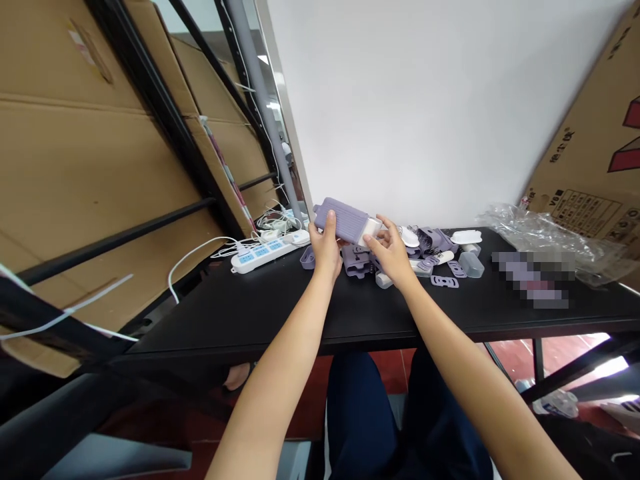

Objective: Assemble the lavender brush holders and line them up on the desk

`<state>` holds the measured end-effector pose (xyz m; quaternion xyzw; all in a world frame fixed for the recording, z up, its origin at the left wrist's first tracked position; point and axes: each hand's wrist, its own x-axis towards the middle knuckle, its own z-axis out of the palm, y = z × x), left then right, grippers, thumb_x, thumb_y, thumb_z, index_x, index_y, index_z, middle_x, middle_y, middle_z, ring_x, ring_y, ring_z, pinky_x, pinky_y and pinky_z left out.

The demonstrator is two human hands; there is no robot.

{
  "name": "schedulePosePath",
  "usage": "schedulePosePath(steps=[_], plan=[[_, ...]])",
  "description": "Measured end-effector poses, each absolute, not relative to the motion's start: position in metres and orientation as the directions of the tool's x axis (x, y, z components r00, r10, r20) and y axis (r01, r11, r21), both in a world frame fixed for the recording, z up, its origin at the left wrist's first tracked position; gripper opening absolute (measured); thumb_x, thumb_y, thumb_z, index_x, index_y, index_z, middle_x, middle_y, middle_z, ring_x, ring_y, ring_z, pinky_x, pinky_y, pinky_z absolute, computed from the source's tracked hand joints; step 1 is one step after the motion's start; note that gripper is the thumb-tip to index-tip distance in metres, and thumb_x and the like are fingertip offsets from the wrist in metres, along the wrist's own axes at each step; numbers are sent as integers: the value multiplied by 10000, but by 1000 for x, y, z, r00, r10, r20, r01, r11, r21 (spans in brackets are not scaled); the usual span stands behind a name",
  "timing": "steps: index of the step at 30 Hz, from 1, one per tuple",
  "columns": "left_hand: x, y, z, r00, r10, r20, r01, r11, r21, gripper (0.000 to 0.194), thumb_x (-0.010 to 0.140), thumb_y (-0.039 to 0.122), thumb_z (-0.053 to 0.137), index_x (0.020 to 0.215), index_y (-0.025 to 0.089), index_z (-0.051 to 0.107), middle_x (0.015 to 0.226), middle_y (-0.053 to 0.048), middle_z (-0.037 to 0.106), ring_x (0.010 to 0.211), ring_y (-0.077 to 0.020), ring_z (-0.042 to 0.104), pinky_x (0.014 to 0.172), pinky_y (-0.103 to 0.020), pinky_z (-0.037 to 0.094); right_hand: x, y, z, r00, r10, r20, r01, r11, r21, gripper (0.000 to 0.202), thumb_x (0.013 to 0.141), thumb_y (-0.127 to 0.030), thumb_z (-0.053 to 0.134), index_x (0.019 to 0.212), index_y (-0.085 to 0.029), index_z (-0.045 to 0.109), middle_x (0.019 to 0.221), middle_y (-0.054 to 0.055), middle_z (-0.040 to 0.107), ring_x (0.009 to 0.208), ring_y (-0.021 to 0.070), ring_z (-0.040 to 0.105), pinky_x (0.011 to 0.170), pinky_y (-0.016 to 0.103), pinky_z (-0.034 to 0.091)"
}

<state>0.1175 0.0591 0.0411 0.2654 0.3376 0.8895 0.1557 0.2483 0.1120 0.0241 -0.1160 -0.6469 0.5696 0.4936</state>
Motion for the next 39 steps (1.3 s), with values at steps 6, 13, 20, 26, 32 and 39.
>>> schedulePosePath(steps=[6, 13, 20, 26, 32, 39], plan=[[125, 58, 40, -803, 437, 407, -50, -728, 684, 554, 757, 605, 805, 1084, 266, 513, 1070, -20, 685, 818, -130, 693, 678, -240, 587, 245, 115, 19, -468, 708, 529, -446, 328, -833, 795, 793, -525, 786, 1464, -258, 453, 1070, 55, 644, 881, 194, 660, 830, 359, 563], [129, 57, 37, -803, 423, 420, 22, -683, 730, 571, 763, 637, 785, 1095, 269, 502, 1068, -27, 683, 793, -134, 683, 591, -211, 542, 253, 116, 24, -470, 699, 539, -434, 349, -831, 816, 811, -508, 765, 1511, -243, 439, 1084, 59, 685, 877, 202, 678, 862, 382, 573], [141, 53, 39, -797, 422, 432, 41, -675, 736, 619, 756, 631, 795, 1195, 298, 514, 1186, -49, 680, 948, -178, 703, 657, -240, 569, 256, 116, 26, -497, 691, 525, -436, 324, -839, 758, 803, -538, 767, 1452, -271, 482, 1114, 63, 714, 957, 227, 700, 875, 401, 589], [149, 50, 42, -676, 577, 459, -94, -685, 722, 631, 789, 618, 771, 1300, 307, 569, 1325, -58, 670, 1120, -210, 690, 811, -270, 586, 253, 109, 25, -456, 683, 570, -507, 327, -797, 719, 819, -521, 762, 1415, -269, 447, 1206, 81, 716, 1035, 227, 707, 948, 410, 575], [149, 51, 30, -526, 734, 429, -168, -585, 793, 538, 756, 447, 851, 1217, 274, 635, 1198, -43, 726, 1033, -189, 715, 864, -312, 592, 262, 109, 22, -392, 651, 650, -126, 662, -739, 606, 928, -450, 641, 1478, -258, 474, 1327, 116, 685, 1215, 301, 646, 1079, 524, 477], [144, 56, 23, -623, 424, 658, 385, -566, 729, 511, 739, 435, 858, 1163, 224, 665, 1134, -77, 740, 1102, -240, 709, 1001, -382, 555, 264, 108, 20, -404, 472, 784, -63, 840, -539, 651, 920, -299, 563, 1552, -246, 414, 1480, 141, 562, 1350, 306, 536, 1132, 528, 432]])
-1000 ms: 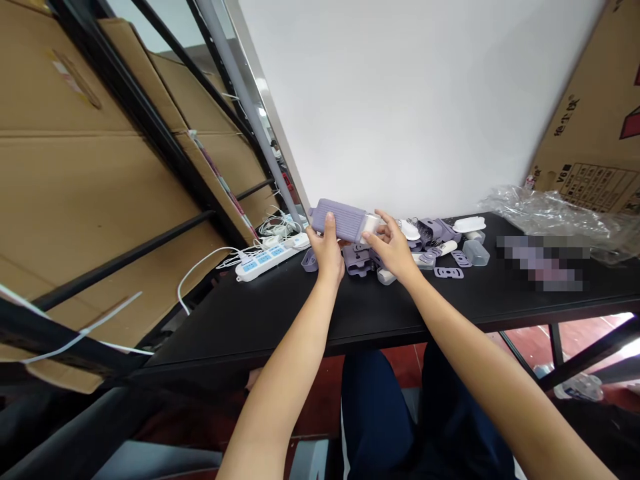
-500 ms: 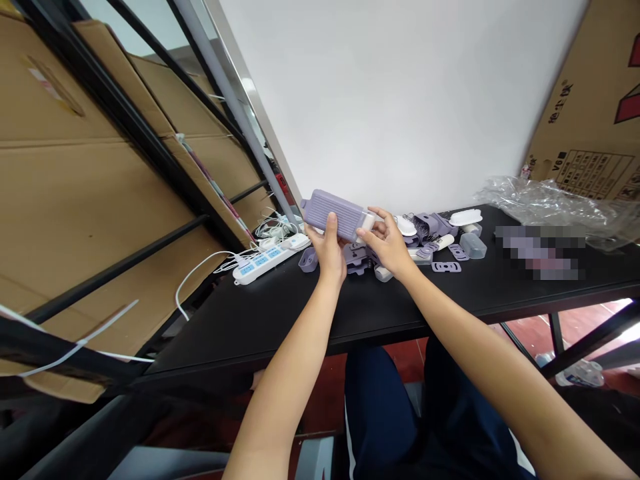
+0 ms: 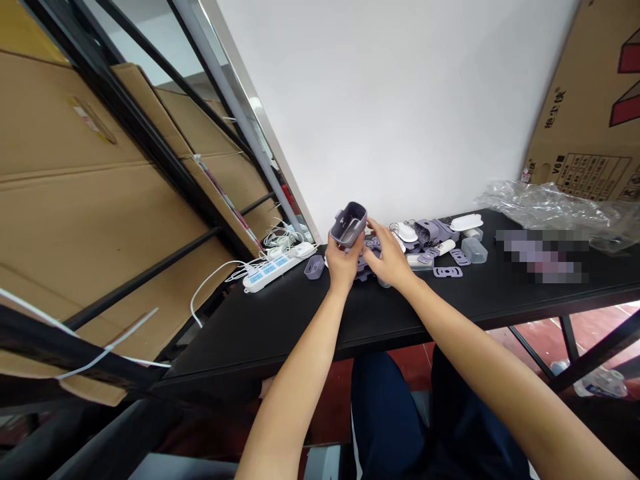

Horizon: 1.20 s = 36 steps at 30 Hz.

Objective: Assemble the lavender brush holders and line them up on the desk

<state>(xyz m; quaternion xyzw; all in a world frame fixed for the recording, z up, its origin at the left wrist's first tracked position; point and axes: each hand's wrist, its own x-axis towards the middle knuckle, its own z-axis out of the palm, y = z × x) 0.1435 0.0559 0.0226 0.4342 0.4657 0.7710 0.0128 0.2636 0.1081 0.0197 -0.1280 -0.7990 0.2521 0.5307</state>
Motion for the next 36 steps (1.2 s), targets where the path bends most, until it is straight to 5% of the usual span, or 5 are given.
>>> schedulePosePath(steps=[6, 12, 24, 30, 36], plan=[[137, 41, 23, -450, 283, 847, 702, -474, 532, 501, 837, 336, 766, 1322, 296, 647, 1442, -84, 612, 1403, -269, 531, 1233, -438, 359, 268, 98, 22, -421, 446, 790, -172, 816, -553, 890, 862, -443, 711, 1614, -274, 266, 1508, 143, 531, 1324, 332, 559, 1104, 520, 462], [138, 39, 23, -424, 310, 851, 708, -472, 525, 473, 850, 312, 750, 1314, 295, 663, 1408, -78, 641, 1382, -277, 553, 1239, -442, 355, 269, 96, 21, -344, 432, 834, -153, 850, -503, 876, 824, -443, 747, 1560, -255, 310, 1515, 161, 505, 1320, 327, 559, 1087, 497, 485], [126, 19, 17, -187, 512, 838, 781, -440, 443, 917, 737, 320, 868, 1536, 354, 420, 1606, -106, 446, 1496, -302, 429, 1252, -476, 329, 275, 88, 19, -384, 320, 866, -130, 910, -394, 908, 785, -404, 754, 1561, -260, 306, 1499, 160, 527, 1332, 345, 550, 1077, 523, 482], [97, -8, 2, -221, 560, 799, 828, -325, 456, 1048, 631, 384, 929, 1525, 269, 395, 1489, -174, 548, 1353, -342, 577, 1153, -502, 454, 271, 74, 19, -570, 235, 787, -118, 925, -362, 836, 848, -453, 726, 1568, -257, 350, 1406, 133, 638, 1234, 339, 634, 1032, 502, 474], [45, -14, 2, -291, 322, 901, 910, -198, 364, 916, 629, 426, 903, 1392, 190, 455, 1406, -211, 564, 1404, -341, 522, 1228, -495, 345, 269, 75, 18, -571, 270, 776, -54, 930, -363, 479, 947, -366, 598, 1409, -247, 557, 1252, 99, 724, 1154, 311, 662, 993, 472, 458]])
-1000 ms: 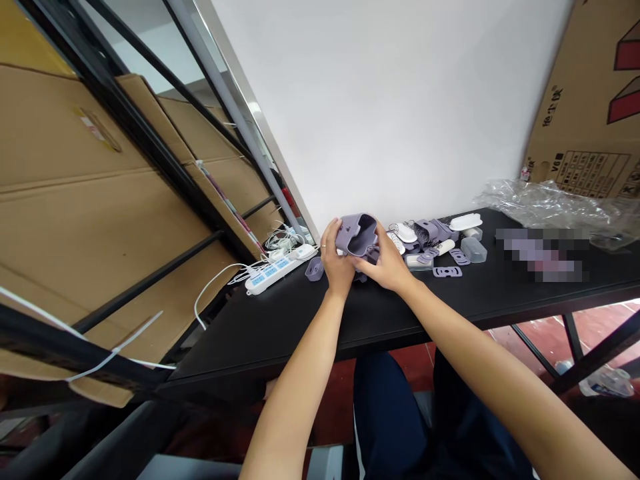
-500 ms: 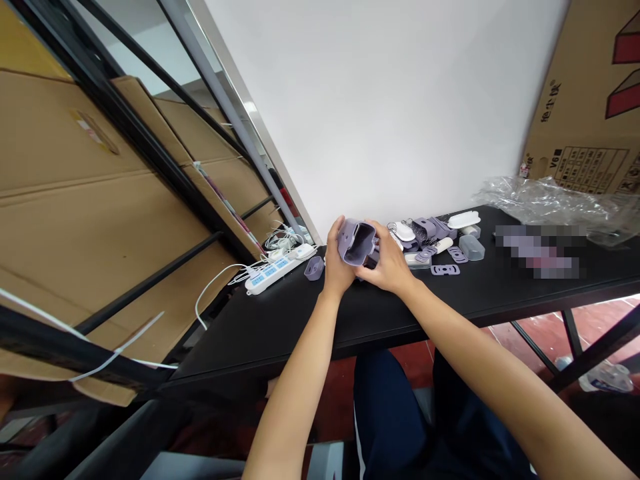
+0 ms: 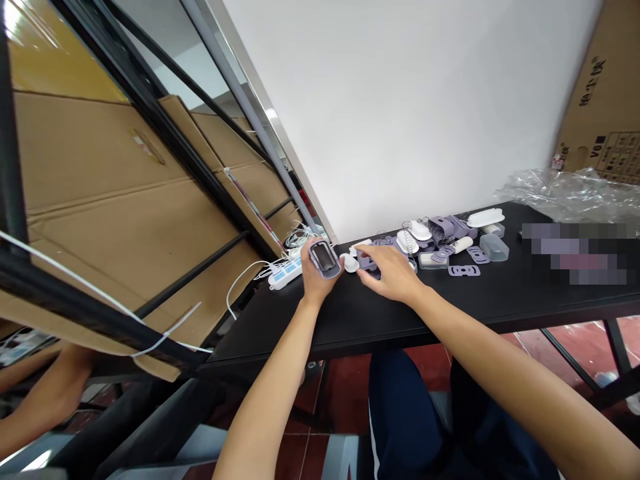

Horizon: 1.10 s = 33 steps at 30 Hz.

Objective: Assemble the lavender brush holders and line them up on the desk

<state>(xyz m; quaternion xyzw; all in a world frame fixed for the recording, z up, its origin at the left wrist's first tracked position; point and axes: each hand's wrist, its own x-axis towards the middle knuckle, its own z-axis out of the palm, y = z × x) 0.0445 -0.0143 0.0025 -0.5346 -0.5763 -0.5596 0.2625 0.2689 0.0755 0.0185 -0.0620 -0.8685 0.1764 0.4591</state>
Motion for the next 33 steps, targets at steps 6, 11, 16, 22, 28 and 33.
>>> schedulePosePath(steps=[6, 11, 16, 22, 28, 33], plan=[[20, -19, 7, -534, 115, 837, 824, -148, 546, 952, 736, 457, 843, 1490, 194, 325, 1495, -207, 483, 1405, -265, 512, 1231, -391, 328, 265, 83, 15, -451, 462, 763, 159, 883, -441, 296, 960, -230, 494, 1186, -203, 683, 1058, 111, 748, 1019, 315, 662, 916, 463, 437], [12, -13, 9, -722, 143, 677, 652, -187, 735, 839, 782, 389, 806, 1466, 218, 351, 1443, -155, 544, 1319, -223, 564, 1167, -349, 390, 265, 87, 13, -389, 528, 755, 258, 849, -461, 294, 970, -185, 447, 1156, -212, 674, 1089, 97, 742, 1058, 286, 648, 962, 445, 404], [1, -5, 5, -870, 115, 479, 440, -257, 861, 747, 793, 310, 793, 1416, 214, 393, 1379, -131, 589, 1229, -198, 605, 1097, -313, 442, 264, 91, 8, -427, 550, 718, 375, 830, -413, 310, 949, -177, 464, 1146, -216, 700, 1124, 112, 718, 1083, 301, 620, 966, 455, 395], [0, -4, 6, -920, 142, 364, 289, -379, 879, 632, 792, 376, 815, 1323, 246, 499, 1289, -81, 632, 1155, -175, 639, 1000, -278, 519, 265, 102, 9, -366, 615, 698, 490, 765, -417, 331, 938, -202, 473, 1177, -218, 701, 1197, 141, 672, 1140, 325, 583, 990, 484, 382], [-2, -12, 17, -921, 388, 42, -196, -551, 811, 821, 891, 859, 269, 1228, 196, 619, 1016, -104, 681, 767, -208, 679, 498, -263, 519, 263, 92, 9, -443, 499, 745, 546, 809, -217, 330, 982, -251, 466, 1214, -188, 692, 1267, 171, 649, 1192, 330, 546, 1024, 496, 341], [-10, -23, 23, -817, 577, -16, -484, -670, 563, 735, 971, 697, 173, 1206, 186, 647, 928, -118, 697, 709, -208, 677, 439, -219, 435, 224, 63, 11, -698, 222, 681, 418, 898, 136, 325, 983, -212, 436, 1164, -137, 696, 1273, 188, 651, 1231, 338, 515, 1117, 505, 281]])
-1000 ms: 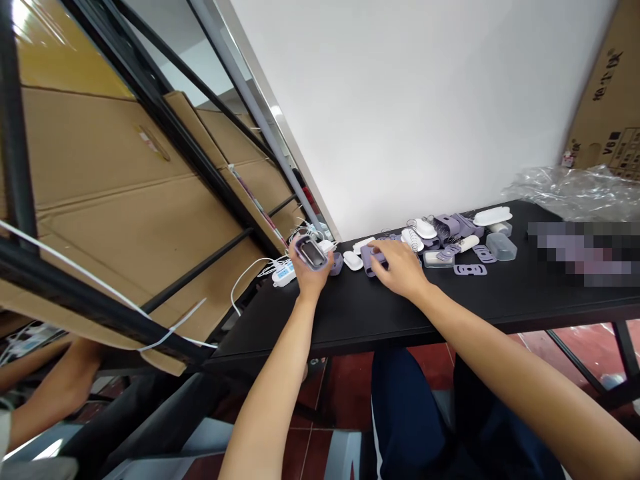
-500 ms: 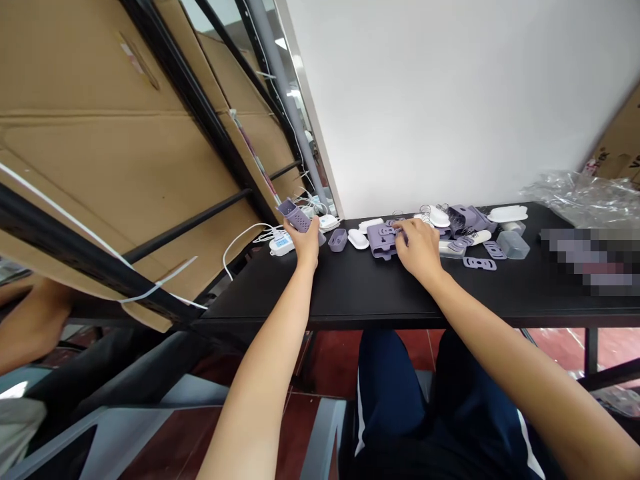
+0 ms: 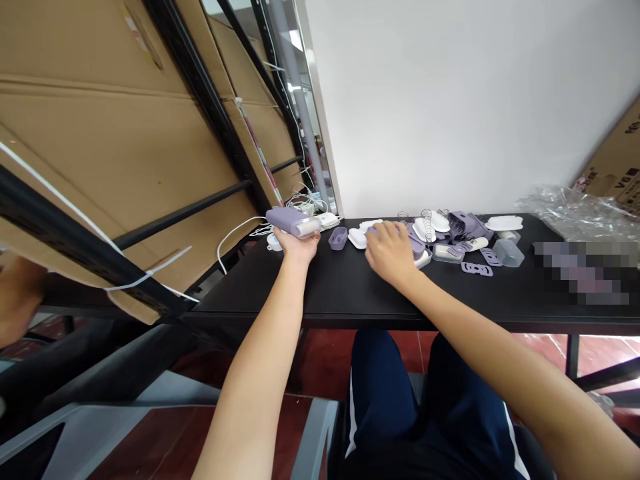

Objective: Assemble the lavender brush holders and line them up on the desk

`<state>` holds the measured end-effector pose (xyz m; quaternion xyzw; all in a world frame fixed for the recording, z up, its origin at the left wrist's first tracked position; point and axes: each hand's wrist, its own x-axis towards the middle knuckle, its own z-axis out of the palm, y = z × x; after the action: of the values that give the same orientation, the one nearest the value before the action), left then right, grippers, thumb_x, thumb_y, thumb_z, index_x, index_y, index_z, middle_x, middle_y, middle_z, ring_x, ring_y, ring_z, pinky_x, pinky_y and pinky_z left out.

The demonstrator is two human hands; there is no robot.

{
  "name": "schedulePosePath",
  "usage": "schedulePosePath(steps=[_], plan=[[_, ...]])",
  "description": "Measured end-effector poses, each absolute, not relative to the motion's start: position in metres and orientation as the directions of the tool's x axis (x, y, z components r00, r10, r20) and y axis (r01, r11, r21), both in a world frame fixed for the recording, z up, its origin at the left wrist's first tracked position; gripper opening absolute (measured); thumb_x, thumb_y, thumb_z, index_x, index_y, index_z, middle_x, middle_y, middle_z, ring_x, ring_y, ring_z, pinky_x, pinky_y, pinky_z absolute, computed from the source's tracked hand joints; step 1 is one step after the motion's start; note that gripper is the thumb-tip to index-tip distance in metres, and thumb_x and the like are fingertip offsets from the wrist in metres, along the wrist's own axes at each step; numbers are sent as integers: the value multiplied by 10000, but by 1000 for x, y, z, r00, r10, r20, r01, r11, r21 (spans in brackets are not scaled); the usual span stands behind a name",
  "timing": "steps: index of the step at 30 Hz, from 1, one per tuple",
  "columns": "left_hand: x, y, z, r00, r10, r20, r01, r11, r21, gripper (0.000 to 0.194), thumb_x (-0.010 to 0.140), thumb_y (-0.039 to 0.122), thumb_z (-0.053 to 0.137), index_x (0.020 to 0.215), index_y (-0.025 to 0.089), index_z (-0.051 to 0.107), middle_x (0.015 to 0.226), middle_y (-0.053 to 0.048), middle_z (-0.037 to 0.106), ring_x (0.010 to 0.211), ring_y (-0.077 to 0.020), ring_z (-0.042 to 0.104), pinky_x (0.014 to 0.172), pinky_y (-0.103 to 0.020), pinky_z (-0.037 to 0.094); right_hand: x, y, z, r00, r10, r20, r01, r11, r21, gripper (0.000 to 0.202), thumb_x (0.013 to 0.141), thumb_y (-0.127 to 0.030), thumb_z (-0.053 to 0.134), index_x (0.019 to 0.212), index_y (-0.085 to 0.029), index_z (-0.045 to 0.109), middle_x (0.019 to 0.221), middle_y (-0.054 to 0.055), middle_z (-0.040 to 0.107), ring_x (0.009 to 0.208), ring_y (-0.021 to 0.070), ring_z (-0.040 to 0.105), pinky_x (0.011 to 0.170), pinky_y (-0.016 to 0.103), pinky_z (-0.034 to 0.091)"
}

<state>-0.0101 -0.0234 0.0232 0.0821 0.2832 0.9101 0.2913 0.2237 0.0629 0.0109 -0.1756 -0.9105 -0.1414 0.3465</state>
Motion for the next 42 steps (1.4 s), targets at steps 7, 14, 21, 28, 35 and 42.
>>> schedulePosePath(steps=[7, 14, 21, 28, 35, 42], plan=[[-4, -35, 27, -729, 679, 84, -573, -673, 468, 647, 964, 549, 197, 1178, 148, 657, 922, -158, 712, 831, -259, 708, 439, -204, 425, 143, 51, 2, -733, 461, 500, 562, 825, 65, 434, 927, -212, 466, 1249, 7, 656, 1212, 282, 693, 1306, 423, 515, 1210, 633, 138], [-1, -32, 26, -715, 697, 54, -573, -629, 526, 660, 935, 689, 293, 1146, 177, 653, 837, -105, 695, 764, -246, 705, 611, -360, 601, 157, 38, -7, -749, 447, 489, 557, 825, 99, 337, 940, -272, 479, 1173, -107, 658, 1160, 239, 725, 1319, 422, 520, 1220, 638, 55], [4, -28, 27, -738, 674, 48, -523, -615, 590, 518, 996, 593, 367, 1066, 159, 641, 752, -51, 679, 633, -185, 679, 583, -323, 605, 172, 28, -3, -767, 464, 444, 534, 844, 40, 344, 939, -272, 549, 1264, -165, 583, 1049, 158, 734, 1128, 342, 628, 1215, 552, 119], [4, -27, 29, -680, 731, -55, -595, -507, 624, 614, 1000, 650, 320, 1008, 128, 642, 758, -86, 681, 609, -155, 663, 457, -207, 516, 173, 29, 0, -760, 445, 474, 470, 880, -73, 336, 949, -142, 481, 1269, -116, 582, 1096, 168, 683, 961, 284, 685, 1003, 446, 378], [3, -21, 28, -812, 584, 6, -412, -579, 704, 417, 988, 570, 528, 1109, 184, 631, 790, -16, 677, 645, -118, 660, 625, -237, 599, 174, 39, 9, -578, 608, 545, 254, 768, -587, 435, 974, -356, 525, 1355, -149, 555, 1258, 158, 692, 1165, 316, 643, 997, 441, 451], [27, -9, 14, -809, 517, 282, -22, -506, 862, 301, 843, 336, 762, 1094, 221, 642, 955, -24, 731, 803, -160, 712, 781, -301, 605, 168, 62, 12, -508, 734, 451, -191, 415, -890, 525, 863, -296, 642, 1356, -172, 510, 1320, 112, 667, 1151, 225, 651, 992, 345, 506]])
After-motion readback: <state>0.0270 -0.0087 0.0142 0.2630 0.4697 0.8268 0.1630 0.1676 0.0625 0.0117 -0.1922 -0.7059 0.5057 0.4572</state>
